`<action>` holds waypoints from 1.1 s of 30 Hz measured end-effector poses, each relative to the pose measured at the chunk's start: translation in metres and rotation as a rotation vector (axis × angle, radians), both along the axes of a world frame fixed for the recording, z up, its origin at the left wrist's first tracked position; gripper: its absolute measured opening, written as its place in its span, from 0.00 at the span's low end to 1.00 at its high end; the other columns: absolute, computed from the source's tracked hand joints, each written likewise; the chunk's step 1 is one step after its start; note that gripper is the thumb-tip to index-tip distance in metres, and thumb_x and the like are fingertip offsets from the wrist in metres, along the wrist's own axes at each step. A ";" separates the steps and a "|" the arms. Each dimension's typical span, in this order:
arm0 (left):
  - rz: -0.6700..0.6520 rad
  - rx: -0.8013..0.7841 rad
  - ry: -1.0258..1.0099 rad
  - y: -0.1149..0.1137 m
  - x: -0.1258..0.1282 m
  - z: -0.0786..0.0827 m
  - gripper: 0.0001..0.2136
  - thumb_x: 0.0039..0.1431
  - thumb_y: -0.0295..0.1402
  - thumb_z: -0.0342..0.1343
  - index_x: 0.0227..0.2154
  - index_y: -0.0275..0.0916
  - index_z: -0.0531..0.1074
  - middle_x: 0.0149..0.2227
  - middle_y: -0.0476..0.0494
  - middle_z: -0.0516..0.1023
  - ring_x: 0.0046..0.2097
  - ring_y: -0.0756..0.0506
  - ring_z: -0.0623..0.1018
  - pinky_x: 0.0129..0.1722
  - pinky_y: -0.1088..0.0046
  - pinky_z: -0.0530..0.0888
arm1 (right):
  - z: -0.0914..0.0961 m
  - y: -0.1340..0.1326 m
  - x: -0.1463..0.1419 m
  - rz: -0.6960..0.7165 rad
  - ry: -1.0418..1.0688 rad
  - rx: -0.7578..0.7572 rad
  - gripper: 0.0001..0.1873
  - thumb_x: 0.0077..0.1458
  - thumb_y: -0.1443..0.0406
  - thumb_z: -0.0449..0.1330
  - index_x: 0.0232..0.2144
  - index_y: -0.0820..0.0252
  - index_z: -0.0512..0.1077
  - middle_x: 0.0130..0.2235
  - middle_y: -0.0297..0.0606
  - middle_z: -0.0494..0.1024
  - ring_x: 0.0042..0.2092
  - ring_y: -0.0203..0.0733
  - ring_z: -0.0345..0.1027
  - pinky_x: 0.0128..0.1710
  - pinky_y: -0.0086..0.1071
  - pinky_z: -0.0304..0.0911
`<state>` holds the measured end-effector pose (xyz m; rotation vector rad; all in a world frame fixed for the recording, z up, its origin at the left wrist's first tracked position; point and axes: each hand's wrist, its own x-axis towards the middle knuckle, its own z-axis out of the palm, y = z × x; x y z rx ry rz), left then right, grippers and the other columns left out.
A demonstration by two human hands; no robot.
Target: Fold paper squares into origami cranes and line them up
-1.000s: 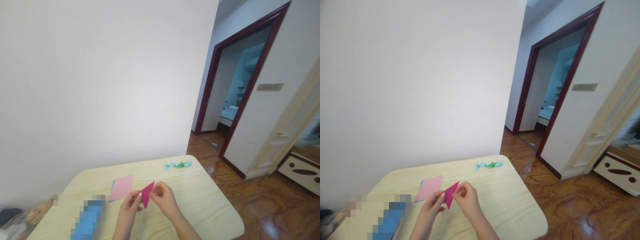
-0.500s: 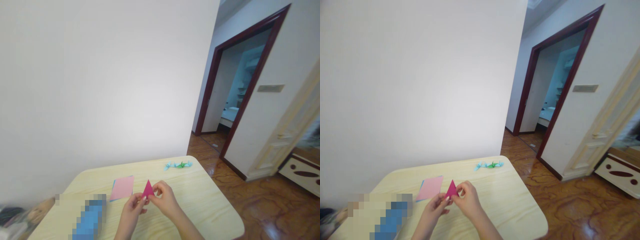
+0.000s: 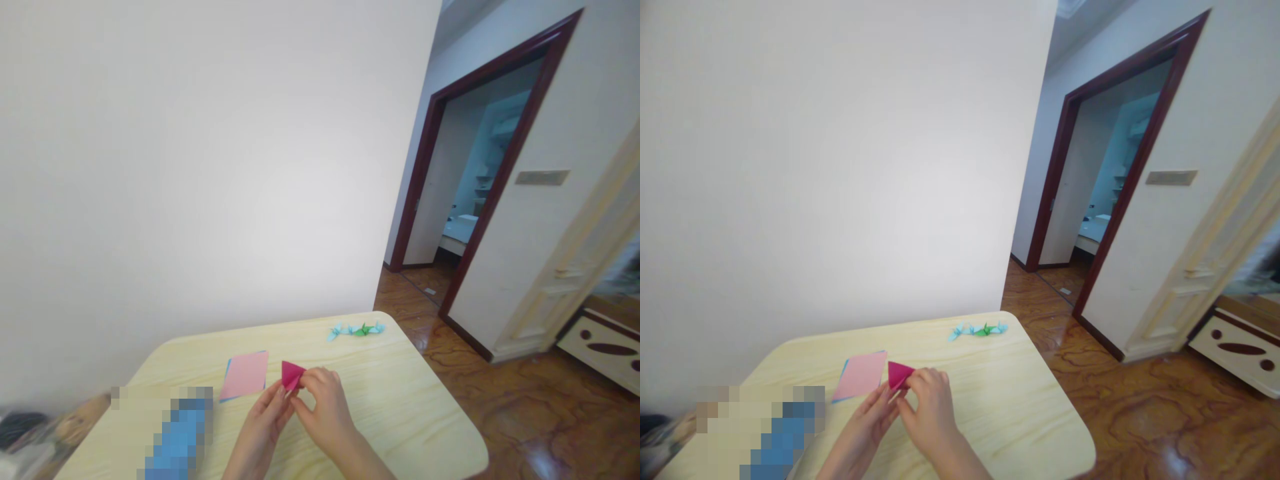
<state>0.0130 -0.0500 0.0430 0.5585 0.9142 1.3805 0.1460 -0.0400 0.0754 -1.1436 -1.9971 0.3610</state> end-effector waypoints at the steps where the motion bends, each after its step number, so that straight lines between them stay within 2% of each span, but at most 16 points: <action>1: -0.004 -0.005 -0.020 0.000 0.000 0.000 0.16 0.35 0.37 0.67 0.30 0.39 0.77 0.36 0.44 0.80 0.38 0.45 0.77 0.38 0.72 0.73 | -0.001 -0.001 -0.002 -0.009 -0.004 -0.001 0.05 0.45 0.68 0.61 0.29 0.56 0.69 0.32 0.32 0.71 0.37 0.40 0.61 0.38 0.32 0.52; 6: -0.007 -0.020 -0.100 0.001 0.000 -0.002 0.14 0.34 0.34 0.68 0.28 0.39 0.77 0.30 0.49 0.80 0.31 0.50 0.77 0.33 0.76 0.73 | -0.002 -0.004 -0.008 -0.039 -0.008 0.020 0.03 0.46 0.65 0.61 0.27 0.56 0.70 0.32 0.34 0.70 0.38 0.42 0.59 0.37 0.34 0.51; 11: 0.025 -0.043 -0.081 0.002 -0.004 -0.007 0.14 0.34 0.35 0.68 0.28 0.40 0.76 0.31 0.49 0.80 0.31 0.49 0.77 0.31 0.77 0.72 | 0.001 -0.005 -0.007 -0.048 0.046 0.036 0.01 0.48 0.65 0.60 0.26 0.56 0.71 0.32 0.35 0.69 0.38 0.42 0.59 0.38 0.35 0.52; 15: 0.077 -0.077 -0.077 0.001 -0.005 -0.006 0.14 0.33 0.32 0.68 0.28 0.41 0.76 0.31 0.50 0.81 0.30 0.50 0.78 0.29 0.79 0.71 | -0.002 -0.002 -0.007 -0.090 0.194 0.020 0.01 0.46 0.68 0.60 0.25 0.57 0.71 0.32 0.36 0.68 0.38 0.42 0.60 0.40 0.36 0.55; 21: 0.116 -0.077 -0.134 0.000 -0.003 -0.001 0.13 0.32 0.30 0.68 0.26 0.40 0.76 0.29 0.51 0.81 0.29 0.52 0.77 0.29 0.80 0.72 | -0.008 0.001 -0.008 -0.104 0.434 -0.062 0.03 0.44 0.69 0.61 0.25 0.57 0.70 0.40 0.39 0.67 0.46 0.46 0.59 0.47 0.38 0.55; 27: 0.124 -0.087 -0.156 -0.002 -0.003 -0.001 0.14 0.30 0.30 0.70 0.25 0.39 0.76 0.27 0.52 0.80 0.27 0.53 0.76 0.28 0.81 0.72 | -0.009 0.003 -0.013 -0.019 0.632 -0.215 0.03 0.47 0.69 0.57 0.28 0.59 0.65 0.30 0.34 0.70 0.34 0.39 0.66 0.37 0.32 0.62; 33: 0.125 -0.082 -0.153 -0.004 -0.002 0.001 0.15 0.29 0.32 0.70 0.25 0.38 0.76 0.27 0.52 0.79 0.27 0.53 0.76 0.27 0.82 0.73 | -0.010 0.004 -0.019 -0.008 0.827 -0.349 0.11 0.45 0.69 0.58 0.31 0.57 0.59 0.27 0.31 0.69 0.30 0.37 0.67 0.31 0.30 0.64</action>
